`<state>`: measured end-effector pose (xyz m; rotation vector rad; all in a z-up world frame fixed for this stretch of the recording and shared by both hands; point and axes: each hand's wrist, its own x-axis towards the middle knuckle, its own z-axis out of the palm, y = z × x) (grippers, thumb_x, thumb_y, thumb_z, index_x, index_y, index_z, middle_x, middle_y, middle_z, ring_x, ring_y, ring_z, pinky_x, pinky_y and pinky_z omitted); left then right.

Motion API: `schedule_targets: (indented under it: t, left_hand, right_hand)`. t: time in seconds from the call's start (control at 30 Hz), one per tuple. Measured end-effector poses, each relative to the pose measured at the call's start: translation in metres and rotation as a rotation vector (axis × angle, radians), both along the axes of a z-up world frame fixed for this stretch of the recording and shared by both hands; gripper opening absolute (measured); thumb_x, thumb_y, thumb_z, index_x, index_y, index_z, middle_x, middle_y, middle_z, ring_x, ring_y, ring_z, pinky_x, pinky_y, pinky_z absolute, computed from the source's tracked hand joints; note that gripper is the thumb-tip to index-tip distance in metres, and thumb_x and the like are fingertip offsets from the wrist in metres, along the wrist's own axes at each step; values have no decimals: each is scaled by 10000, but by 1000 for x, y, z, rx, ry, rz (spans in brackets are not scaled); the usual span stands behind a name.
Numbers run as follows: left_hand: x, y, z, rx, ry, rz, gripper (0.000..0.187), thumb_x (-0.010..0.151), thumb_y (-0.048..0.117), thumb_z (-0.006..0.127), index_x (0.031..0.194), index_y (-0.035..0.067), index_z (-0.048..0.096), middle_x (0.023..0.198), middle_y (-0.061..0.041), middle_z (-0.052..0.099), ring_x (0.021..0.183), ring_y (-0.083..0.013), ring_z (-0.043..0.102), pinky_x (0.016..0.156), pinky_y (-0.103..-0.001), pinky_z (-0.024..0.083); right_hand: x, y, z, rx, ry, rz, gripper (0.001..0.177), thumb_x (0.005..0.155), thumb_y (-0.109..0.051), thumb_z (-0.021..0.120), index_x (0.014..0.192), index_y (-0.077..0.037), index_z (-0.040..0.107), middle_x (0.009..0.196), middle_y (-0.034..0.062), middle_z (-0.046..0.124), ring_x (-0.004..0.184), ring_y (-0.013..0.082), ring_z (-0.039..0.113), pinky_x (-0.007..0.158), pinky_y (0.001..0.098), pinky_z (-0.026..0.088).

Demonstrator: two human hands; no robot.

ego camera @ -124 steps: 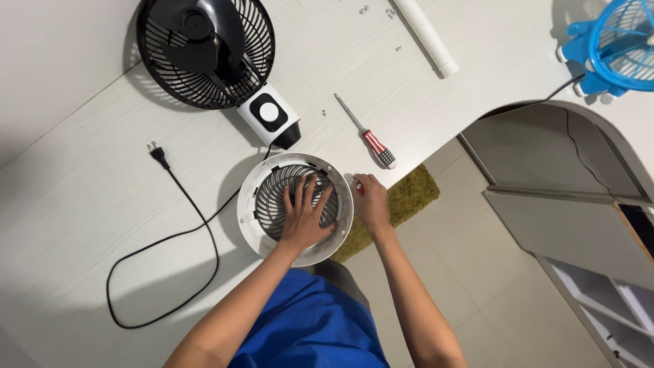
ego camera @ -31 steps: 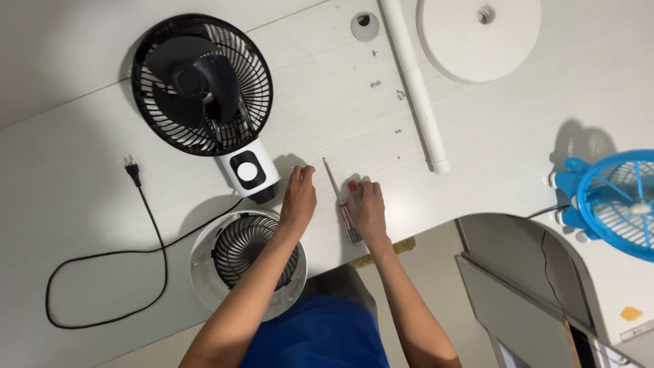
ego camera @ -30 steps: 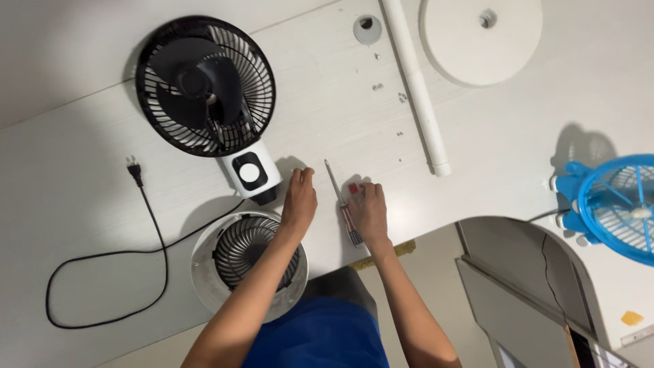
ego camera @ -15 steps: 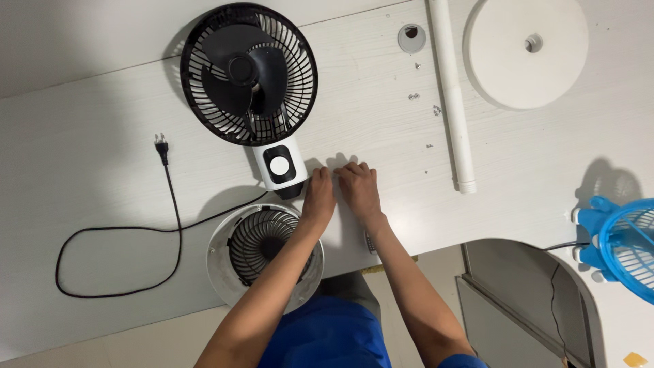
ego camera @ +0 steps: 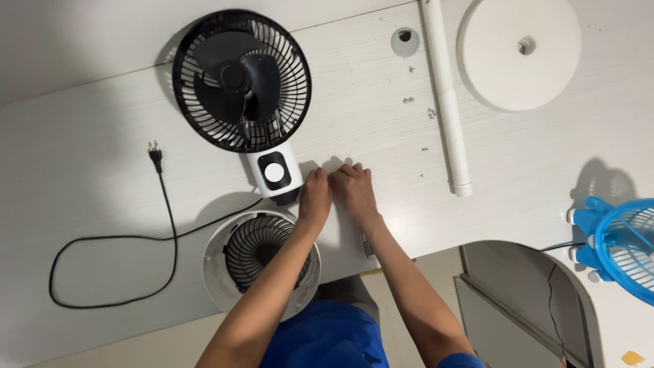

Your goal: The person disassembles a small electric fan by removing the front grille and fan blades, then reassembles it by placing the blades and grille back onto the base. The person uses a screwdriver to loosen and tighten screws on the fan components.

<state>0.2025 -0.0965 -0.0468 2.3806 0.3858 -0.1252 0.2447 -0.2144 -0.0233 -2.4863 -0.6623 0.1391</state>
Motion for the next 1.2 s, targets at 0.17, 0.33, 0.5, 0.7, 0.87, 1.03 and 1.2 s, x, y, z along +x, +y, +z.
schedule_targets:
  t: [0.17, 0.33, 0.5, 0.7, 0.87, 1.03, 1.2]
  left_hand:
    - [1, 2, 11, -24, 47, -17, 184, 884, -92, 620, 1060, -76, 570, 1035, -263, 645, 916, -409, 706, 760, -418, 609]
    - [3, 4, 19, -24, 56, -34, 214, 860, -70, 669, 1053, -76, 578, 1032, -255, 650, 904, -403, 708, 725, -409, 608]
    - [7, 3, 14, -22, 68, -48, 140, 900, -22, 671, 1008, -68, 594, 1012, -236, 660, 898, -386, 715, 739, -403, 609]
    - [12, 0, 6, 42, 112, -78, 132, 946, 48, 649, 999, -56, 587, 1003, -225, 669, 903, -373, 719, 754, -394, 609]
    - [28, -24, 5, -67, 18, -134, 56, 975, 36, 605, 984, -17, 588, 987, -202, 663, 892, -360, 700, 758, -411, 591]
    - [57, -81, 3, -155, -107, -305, 38, 983, 2, 590, 999, -30, 575, 959, -200, 635, 844, -353, 673, 730, -420, 583]
    - [88, -130, -2, -185, -21, -407, 39, 936, -17, 605, 965, -27, 581, 966, -201, 633, 838, -351, 674, 692, -400, 592]
  right_hand:
    - [1, -3, 1, 10, 34, 5, 107, 800, -145, 785, 906, -142, 766, 915, -5, 677, 848, 252, 578, 785, 402, 405]
    - [4, 0, 8, 38, 32, -3, 87, 827, -139, 774, 908, -109, 763, 911, 10, 677, 857, 250, 581, 785, 407, 401]
    - [0, -10, 16, 133, 49, -110, 120, 859, -71, 749, 976, -60, 768, 904, 47, 698, 863, 238, 605, 789, 387, 405]
    - [-5, -62, 17, 275, 80, -414, 153, 885, -22, 744, 1036, -5, 757, 973, 124, 743, 798, 223, 694, 785, 360, 541]
    - [4, -120, 21, 226, 75, -674, 129, 907, -26, 733, 1025, 21, 756, 920, 133, 748, 739, 213, 687, 689, 338, 548]
    - [25, -152, 17, 189, 89, -776, 114, 942, -29, 711, 1035, 29, 744, 920, 144, 731, 715, 213, 660, 680, 346, 539]
    - [49, -159, 2, 223, 72, -759, 111, 938, -27, 706, 1024, 40, 725, 952, 157, 716, 763, 231, 684, 710, 353, 556]
